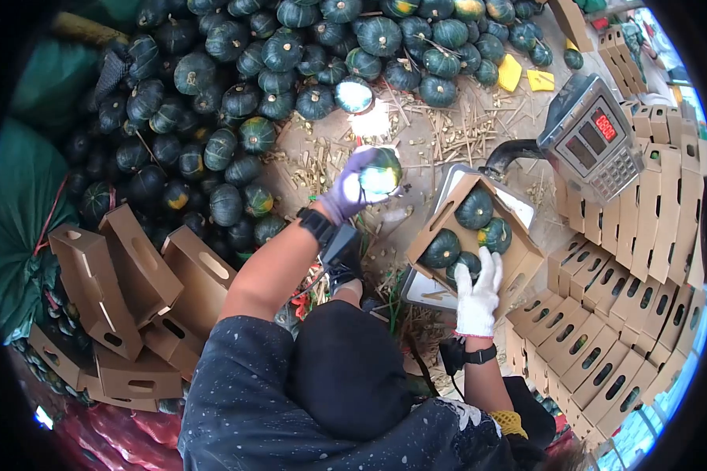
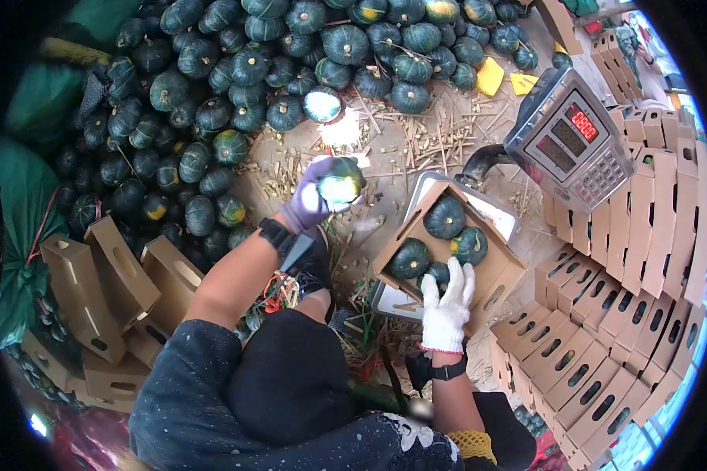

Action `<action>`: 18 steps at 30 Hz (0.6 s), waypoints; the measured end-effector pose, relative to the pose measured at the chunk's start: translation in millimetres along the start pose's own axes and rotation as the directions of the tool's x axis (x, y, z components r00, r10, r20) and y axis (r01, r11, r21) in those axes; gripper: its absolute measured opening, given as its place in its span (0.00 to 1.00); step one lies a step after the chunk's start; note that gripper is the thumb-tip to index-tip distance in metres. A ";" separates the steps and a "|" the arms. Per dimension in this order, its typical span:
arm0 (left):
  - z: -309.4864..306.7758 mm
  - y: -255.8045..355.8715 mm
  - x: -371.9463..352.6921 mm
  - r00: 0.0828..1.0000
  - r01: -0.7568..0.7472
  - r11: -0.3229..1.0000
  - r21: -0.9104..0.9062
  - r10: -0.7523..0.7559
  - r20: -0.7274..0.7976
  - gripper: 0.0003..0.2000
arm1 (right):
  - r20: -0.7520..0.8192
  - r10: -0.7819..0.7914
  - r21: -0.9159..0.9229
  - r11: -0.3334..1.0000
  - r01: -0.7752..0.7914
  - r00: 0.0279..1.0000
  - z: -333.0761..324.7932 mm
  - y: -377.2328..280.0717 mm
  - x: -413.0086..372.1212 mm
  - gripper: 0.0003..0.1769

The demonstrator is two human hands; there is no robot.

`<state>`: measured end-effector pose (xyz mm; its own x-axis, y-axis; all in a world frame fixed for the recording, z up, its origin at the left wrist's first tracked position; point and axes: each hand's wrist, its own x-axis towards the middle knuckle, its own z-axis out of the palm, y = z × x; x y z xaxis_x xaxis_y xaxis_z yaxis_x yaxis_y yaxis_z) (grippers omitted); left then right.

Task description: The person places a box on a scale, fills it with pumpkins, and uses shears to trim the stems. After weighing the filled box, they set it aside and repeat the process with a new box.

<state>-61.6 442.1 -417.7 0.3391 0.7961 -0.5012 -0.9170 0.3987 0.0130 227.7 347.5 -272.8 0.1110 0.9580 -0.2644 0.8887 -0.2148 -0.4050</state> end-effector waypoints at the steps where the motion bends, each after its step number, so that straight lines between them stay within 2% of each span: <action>1: 13.6 8.7 -15.5 0.958 0.150 0.984 -0.091 -0.122 0.260 0.34 | -0.039 -0.053 0.047 0.997 0.055 0.998 -8.9 -18.5 1.1 0.30; 2: 26.5 10.6 -24.2 0.958 0.146 0.986 -0.085 -0.119 0.262 0.34 | -0.042 -0.057 0.053 0.997 0.059 0.998 -11.1 -31.5 4.6 0.30; 4: 42.5 8.8 -36.5 0.906 0.127 0.990 0.053 -0.138 0.400 0.34 | -0.082 -0.149 0.179 0.970 0.161 0.986 -12.3 -53.9 11.2 0.29; 5: 43.7 8.3 -38.7 0.892 0.156 0.985 0.076 -0.173 0.417 0.37 | -0.059 -0.123 0.369 0.919 0.136 0.991 -11.6 -67.6 13.4 0.29; 6: 46.9 4.6 -39.9 0.890 0.162 0.984 0.080 -0.181 0.418 0.37 | -0.051 -0.152 0.433 0.887 0.159 0.987 -10.4 -76.8 15.4 0.28; 8: 54.3 -5.6 -44.8 0.950 0.152 0.987 0.050 -0.160 0.269 0.38 | -0.010 -0.204 0.488 0.853 0.183 0.979 -7.0 -94.9 18.5 0.31; 9: 57.5 -7.9 -49.0 0.972 0.087 0.960 0.265 -0.141 0.190 0.38 | 0.045 -0.176 0.622 0.775 0.110 0.983 -2.6 -102.9 18.0 0.33; 10: 67.5 -18.1 -54.7 0.971 0.090 0.960 0.266 -0.145 0.191 0.38 | 0.103 -0.159 0.736 0.676 0.032 0.982 1.0 -110.0 18.4 0.35; 11: 80.7 -32.8 -61.1 0.971 -0.032 0.877 0.479 -0.087 0.225 0.39 | 0.104 -0.210 0.678 0.730 0.085 0.972 0.2 -116.4 20.1 0.40; 12: 91.8 -38.0 -66.1 0.963 -0.156 0.735 0.660 -0.036 0.268 0.39 | -0.049 -0.382 0.394 0.842 0.369 0.923 3.8 -115.0 24.8 0.41; 13: 97.1 -25.4 -71.4 0.899 -0.214 0.538 0.815 -0.218 0.379 0.39 | -0.079 -0.199 0.504 0.838 0.211 0.977 13.5 -109.1 28.7 0.41; 14: 107.2 -16.8 -75.2 0.769 -0.422 0.428 0.800 -0.299 0.565 0.37 | -0.083 -0.004 0.608 0.792 0.054 0.997 19.7 -102.8 30.7 0.41; 15: 100.9 -9.5 -70.1 0.771 -0.423 0.424 0.800 -0.295 0.564 0.37 | 0.025 0.090 0.760 0.645 -0.078 0.996 10.0 -96.3 36.6 0.39; 17: 67.4 5.7 -50.3 0.887 -0.096 0.707 0.700 -0.259 0.383 0.33 | 0.172 0.256 0.898 0.356 -0.258 0.951 -18.7 -95.5 40.5 0.40; 18: 51.2 15.1 -40.3 0.919 0.066 0.811 0.581 -0.276 0.280 0.32 | 0.148 0.307 0.914 0.321 -0.249 0.940 -26.7 -81.2 39.9 0.40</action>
<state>-78.3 439.3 -353.0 0.6238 0.7495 -0.2219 -0.5991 0.6408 0.4801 171.9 408.3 -227.0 0.3112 0.8064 -0.5029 -0.1487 -0.4813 -0.8638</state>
